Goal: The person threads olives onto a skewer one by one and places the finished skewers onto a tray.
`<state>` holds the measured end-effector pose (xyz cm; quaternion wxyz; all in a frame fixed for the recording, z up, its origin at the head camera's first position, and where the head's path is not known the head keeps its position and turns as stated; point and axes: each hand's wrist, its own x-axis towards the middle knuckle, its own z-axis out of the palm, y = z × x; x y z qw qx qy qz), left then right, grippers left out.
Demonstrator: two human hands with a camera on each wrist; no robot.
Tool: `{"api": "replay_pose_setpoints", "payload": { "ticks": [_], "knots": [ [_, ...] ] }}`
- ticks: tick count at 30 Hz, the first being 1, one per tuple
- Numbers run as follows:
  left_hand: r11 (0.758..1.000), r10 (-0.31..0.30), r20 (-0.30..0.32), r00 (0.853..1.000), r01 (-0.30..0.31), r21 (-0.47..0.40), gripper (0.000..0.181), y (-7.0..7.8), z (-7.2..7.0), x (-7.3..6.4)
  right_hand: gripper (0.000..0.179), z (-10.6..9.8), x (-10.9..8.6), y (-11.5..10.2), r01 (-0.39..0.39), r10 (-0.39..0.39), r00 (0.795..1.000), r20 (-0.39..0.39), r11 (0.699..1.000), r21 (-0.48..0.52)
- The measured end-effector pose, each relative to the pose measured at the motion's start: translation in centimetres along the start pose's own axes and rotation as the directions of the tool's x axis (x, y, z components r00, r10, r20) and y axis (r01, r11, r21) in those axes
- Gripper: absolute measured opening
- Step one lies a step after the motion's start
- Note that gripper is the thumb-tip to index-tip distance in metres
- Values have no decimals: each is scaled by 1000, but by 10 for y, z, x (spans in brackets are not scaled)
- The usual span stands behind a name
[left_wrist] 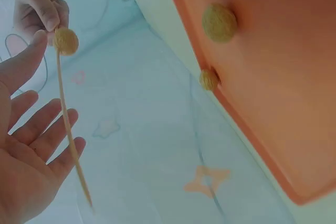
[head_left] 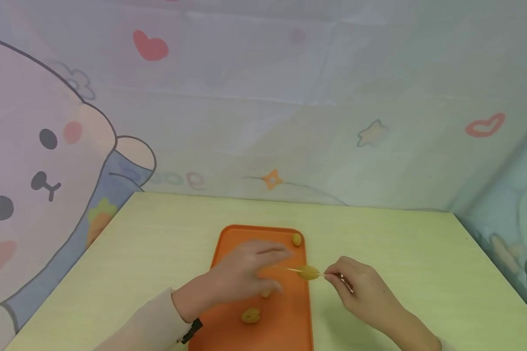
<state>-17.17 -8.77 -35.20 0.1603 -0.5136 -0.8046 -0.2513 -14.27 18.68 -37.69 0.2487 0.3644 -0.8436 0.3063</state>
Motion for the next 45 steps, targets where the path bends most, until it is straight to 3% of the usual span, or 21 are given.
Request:
{"api": "replay_pose_setpoints", "payload": {
  "ticks": [3, 6, 8, 10, 12, 14, 16, 18, 21, 23, 24, 25, 29, 36, 40, 45],
  "knots": [
    [999, 39, -75, 996, -38, 8, 60, -1, -5, -7, 28, -9, -5, 6, 7, -7, 1000, -23, 1000, -24],
    [995, 100, -157, 983, -97, 32, 55, -2, -6, -14, 29, -16, -11, 12, 1, -3, 999, -32, 999, -47],
    [994, 108, -189, 976, -101, 43, 55, -3, -5, -19, 30, -21, -14, 16, -12, 10, 999, -32, 998, -65],
    [997, 75, -191, 979, -73, 17, 55, -2, -3, -24, 31, -26, -18, 18, -37, 34, 999, -30, 996, -83],
    [999, 2, -157, 988, -8, -39, 59, 0, 0, -30, 32, -30, -21, 20, -60, 57, 998, -31, 993, -103],
    [992, -82, -98, 992, 72, -108, 60, 2, 3, -36, 32, -34, -25, 21, -85, 81, 996, -32, 989, -119],
    [973, -177, -20, 984, 171, -158, 60, 3, 6, -41, 30, -38, -28, 22, -102, 98, 995, -33, 986, -129],
    [936, -283, 78, 956, 293, -194, 60, 4, 10, -45, 29, -41, -30, 23, -105, 101, 994, -35, 986, -131],
    [870, -414, 215, 885, 454, -194, 62, 6, 14, -48, 29, -43, -34, 24, -108, 104, 994, -39, 985, -131],
    [834, -464, 285, 838, 523, -179, 63, 6, 18, -48, 32, -43, -36, 24, -111, 107, 993, -41, 985, -129],
    [826, -477, 305, 824, 539, -166, 63, 6, 19, -49, 33, -43, -37, 24, -115, 110, 993, -42, 985, -129],
    [829, -478, 316, 820, 540, -148, 64, 5, 21, -49, 33, -43, -38, 24, -118, 114, 993, -41, 984, -130],
    [844, -470, 329, 819, 525, -104, 65, 3, 29, -53, 34, -42, -42, 24, -129, 125, 991, -38, 984, -120],
    [794, -493, 378, 784, 583, -173, 62, -1, 34, -58, 34, -41, -46, 23, -138, 136, 990, -30, 986, -88],
    [790, -477, 375, 795, 575, -215, 55, -4, 37, -60, 33, -41, -48, 23, -147, 145, 989, -25, 986, -85],
    [804, -453, 375, 809, 553, -221, 44, -7, 39, -62, 31, -40, -50, 24, -154, 153, 988, -19, 986, -68]
  ]
}}
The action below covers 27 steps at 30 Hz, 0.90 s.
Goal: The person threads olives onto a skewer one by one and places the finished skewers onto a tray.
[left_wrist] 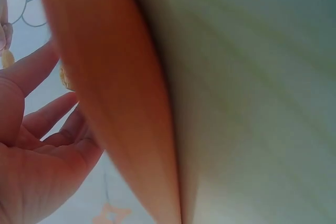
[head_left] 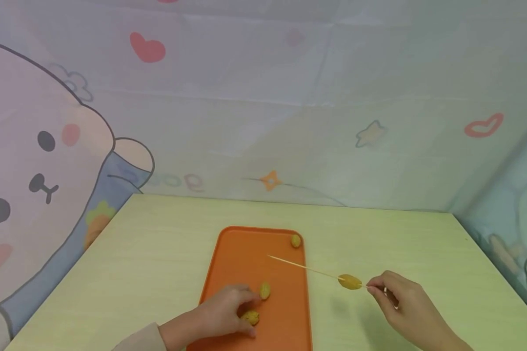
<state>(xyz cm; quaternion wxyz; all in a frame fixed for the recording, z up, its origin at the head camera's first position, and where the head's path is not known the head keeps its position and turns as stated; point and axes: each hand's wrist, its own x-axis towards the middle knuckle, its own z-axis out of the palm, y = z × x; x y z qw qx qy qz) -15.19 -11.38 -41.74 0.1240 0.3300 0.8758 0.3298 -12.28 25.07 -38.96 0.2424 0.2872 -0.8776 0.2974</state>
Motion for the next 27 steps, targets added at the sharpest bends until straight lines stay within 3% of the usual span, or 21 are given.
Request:
{"api": "replay_pose_setpoints", "payload": {
  "ticks": [10, 17, 27],
  "knots": [
    [999, -21, 40, 999, 19, 43, 28, 1, 0, 1, 33, 4, -3, 0, -3, 2, 1000, 8, 1000, 19],
    [1000, -25, 58, 998, 24, 12, 21, 2, -1, 2, 33, 3, -2, 0, 7, -7, 1000, 13, 1000, 16],
    [999, 4, 24, 1000, -3, -43, 21, 6, -19, 1, 35, -1, 0, -1, 40, -40, 999, 1, 999, 35]
  ]
}}
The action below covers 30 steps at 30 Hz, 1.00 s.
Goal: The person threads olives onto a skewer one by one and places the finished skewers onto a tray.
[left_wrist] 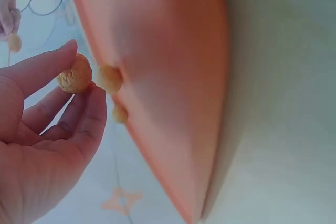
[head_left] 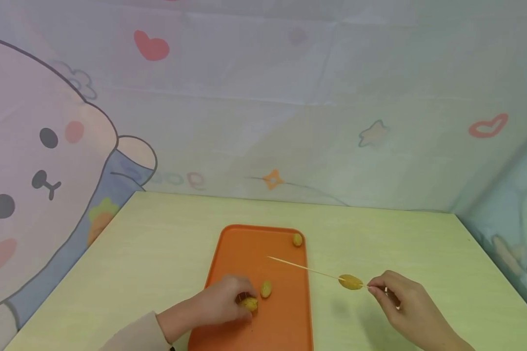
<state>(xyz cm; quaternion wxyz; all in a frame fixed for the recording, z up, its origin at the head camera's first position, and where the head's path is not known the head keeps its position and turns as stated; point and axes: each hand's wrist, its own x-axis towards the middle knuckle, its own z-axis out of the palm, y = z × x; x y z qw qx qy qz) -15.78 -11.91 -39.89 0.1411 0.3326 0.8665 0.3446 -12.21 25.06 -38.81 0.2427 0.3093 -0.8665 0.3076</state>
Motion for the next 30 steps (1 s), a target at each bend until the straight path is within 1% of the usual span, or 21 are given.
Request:
{"api": "replay_pose_setpoints", "payload": {
  "ticks": [3, 6, 10, 14, 21, 26, 30],
  "knots": [
    [1000, 12, -29, 1000, -12, 5, 21, 4, -8, -1, 35, 0, 0, 0, 0, 0, 1000, 5, 1000, 11],
    [1000, 10, -50, 999, -10, 10, 21, 8, -15, -2, 35, 2, 0, -1, 9, -9, 1000, 10, 999, 32],
    [1000, 18, -70, 997, -18, 5, 22, 11, -20, -2, 35, 6, -2, -1, 41, -42, 999, 11, 997, 63],
    [999, 41, -92, 995, -41, 5, 22, 11, -22, -3, 35, 10, -4, -2, 58, -59, 998, 19, 995, 80],
    [997, 74, -126, 989, -75, -4, 21, 11, -23, -3, 39, 14, -7, -5, 48, -52, 997, 51, 996, 76],
    [997, 74, -140, 987, -78, -22, 22, 11, -24, -4, 37, 15, -9, -5, 34, -40, 996, 81, 997, 75],
    [997, 71, -141, 987, -76, -28, 22, 12, -24, -5, 38, 17, -11, -4, 39, -45, 996, 78, 996, 80]
  ]
}}
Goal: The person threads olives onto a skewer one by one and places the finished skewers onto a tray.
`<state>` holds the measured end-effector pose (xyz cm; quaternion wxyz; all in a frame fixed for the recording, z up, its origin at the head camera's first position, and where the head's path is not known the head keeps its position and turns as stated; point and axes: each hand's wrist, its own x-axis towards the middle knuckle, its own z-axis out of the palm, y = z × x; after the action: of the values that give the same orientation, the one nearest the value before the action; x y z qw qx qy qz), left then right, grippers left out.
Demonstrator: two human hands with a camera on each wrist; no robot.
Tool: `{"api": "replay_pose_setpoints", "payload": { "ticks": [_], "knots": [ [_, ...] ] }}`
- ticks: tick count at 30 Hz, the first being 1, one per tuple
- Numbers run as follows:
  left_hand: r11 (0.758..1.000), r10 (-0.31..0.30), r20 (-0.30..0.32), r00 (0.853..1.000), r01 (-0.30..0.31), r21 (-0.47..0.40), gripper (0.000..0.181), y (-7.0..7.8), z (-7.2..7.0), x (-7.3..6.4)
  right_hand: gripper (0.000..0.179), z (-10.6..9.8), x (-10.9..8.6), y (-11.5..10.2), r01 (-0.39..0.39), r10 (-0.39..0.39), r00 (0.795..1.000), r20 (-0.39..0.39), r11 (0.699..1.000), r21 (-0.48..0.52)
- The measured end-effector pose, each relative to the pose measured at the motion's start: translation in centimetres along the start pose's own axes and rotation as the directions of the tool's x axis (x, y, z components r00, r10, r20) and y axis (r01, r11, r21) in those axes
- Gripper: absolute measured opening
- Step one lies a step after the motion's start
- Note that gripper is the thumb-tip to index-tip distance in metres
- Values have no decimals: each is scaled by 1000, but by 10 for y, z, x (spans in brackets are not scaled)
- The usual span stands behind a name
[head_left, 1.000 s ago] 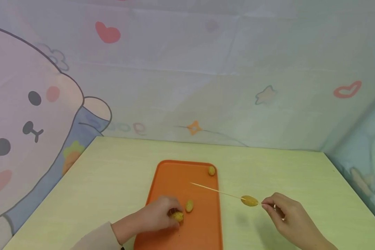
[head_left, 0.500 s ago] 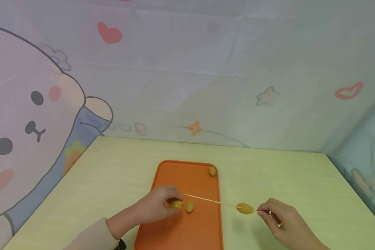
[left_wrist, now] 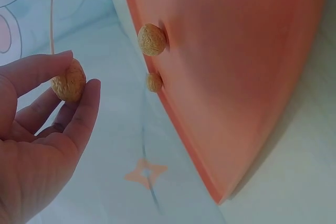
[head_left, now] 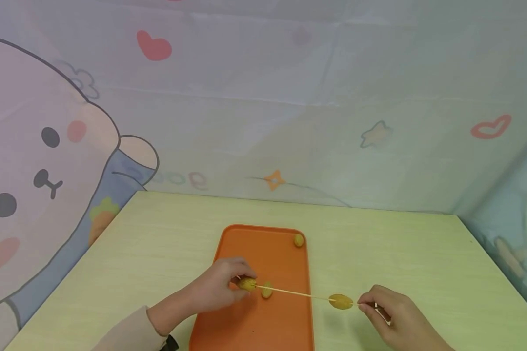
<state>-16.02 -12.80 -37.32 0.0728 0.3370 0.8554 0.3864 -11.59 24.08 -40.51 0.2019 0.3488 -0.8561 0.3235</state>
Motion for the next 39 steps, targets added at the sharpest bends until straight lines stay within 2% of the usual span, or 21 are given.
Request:
{"api": "replay_pose_setpoints", "payload": {
  "ticks": [6, 10, 21, 39],
  "knots": [
    [1000, -12, -8, 1000, 12, -13, 22, 1, 3, 0, 38, 1, -1, 1, 0, 0, 1000, 0, 1000, -15],
    [1000, 11, -16, 1000, -11, -26, 22, 1, 5, 0, 37, 2, -1, 1, 2, -2, 1000, -1, 1000, -22],
    [994, 6, -10, 1000, -7, -106, 23, 4, 7, -2, 37, 1, -1, -1, -8, 8, 1000, 6, 1000, -21],
    [996, 43, -11, 999, -44, -72, 26, 9, 11, 0, 37, 2, 0, -7, -18, 18, 1000, 9, 1000, 25]
  ]
}}
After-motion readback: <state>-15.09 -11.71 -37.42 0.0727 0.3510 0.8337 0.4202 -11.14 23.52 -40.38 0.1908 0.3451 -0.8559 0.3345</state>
